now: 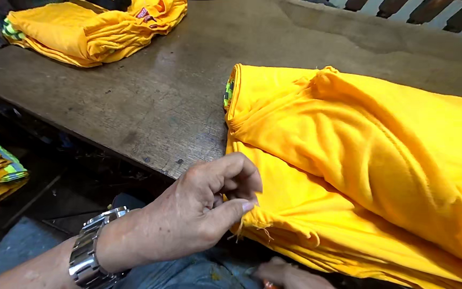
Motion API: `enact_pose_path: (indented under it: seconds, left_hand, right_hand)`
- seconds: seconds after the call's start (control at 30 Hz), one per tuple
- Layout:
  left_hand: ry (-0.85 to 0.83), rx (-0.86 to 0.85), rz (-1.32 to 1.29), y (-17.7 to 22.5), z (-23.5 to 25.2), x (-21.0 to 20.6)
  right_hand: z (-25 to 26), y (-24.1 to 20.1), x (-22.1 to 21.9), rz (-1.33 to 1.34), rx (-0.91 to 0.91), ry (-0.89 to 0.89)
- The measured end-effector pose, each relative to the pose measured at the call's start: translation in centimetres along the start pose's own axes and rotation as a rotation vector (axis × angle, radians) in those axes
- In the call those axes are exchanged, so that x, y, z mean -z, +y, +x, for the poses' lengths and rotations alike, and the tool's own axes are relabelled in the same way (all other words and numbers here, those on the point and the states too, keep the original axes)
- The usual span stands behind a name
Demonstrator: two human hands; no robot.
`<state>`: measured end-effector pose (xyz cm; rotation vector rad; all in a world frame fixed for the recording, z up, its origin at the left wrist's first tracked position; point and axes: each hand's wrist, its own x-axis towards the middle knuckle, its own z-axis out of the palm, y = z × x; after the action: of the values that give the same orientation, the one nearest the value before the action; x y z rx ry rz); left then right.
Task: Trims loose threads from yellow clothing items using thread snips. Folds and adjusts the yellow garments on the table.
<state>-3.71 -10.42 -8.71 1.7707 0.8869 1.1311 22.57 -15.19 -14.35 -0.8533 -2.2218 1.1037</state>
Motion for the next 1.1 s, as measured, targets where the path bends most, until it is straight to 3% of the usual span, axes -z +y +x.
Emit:
enact_pose_path:
  seconds: [0.13,0.23,0.37,0.57,1.1]
  left_hand:
    - [-0.023,-0.046,-0.026,0.0,0.2,0.0]
    - [-0.075,0.007,-0.069,0.1,0.4,0.3]
    - [-0.099,0.149,-0.228,0.0,0.5,0.4]
    - [-0.081,0.351,-0.447,-0.1,0.8,0.5]
    - [-0.206,0.531,-0.357,1.0,2.6,1.8]
  right_hand:
    - [0.8,-1.0,1.6,-0.207,0.003,0.354]
    - [1.8,-0.9,2.2,-0.525,0.042,0.415]
    - [2.5,-0.9,2.0,-0.692,0.093,0.499]
    - [3.1,-0.4,1.7,-0.737,0.16,0.48]
    - [3.8,-0.2,1.7,-0.797,0.222,0.449]
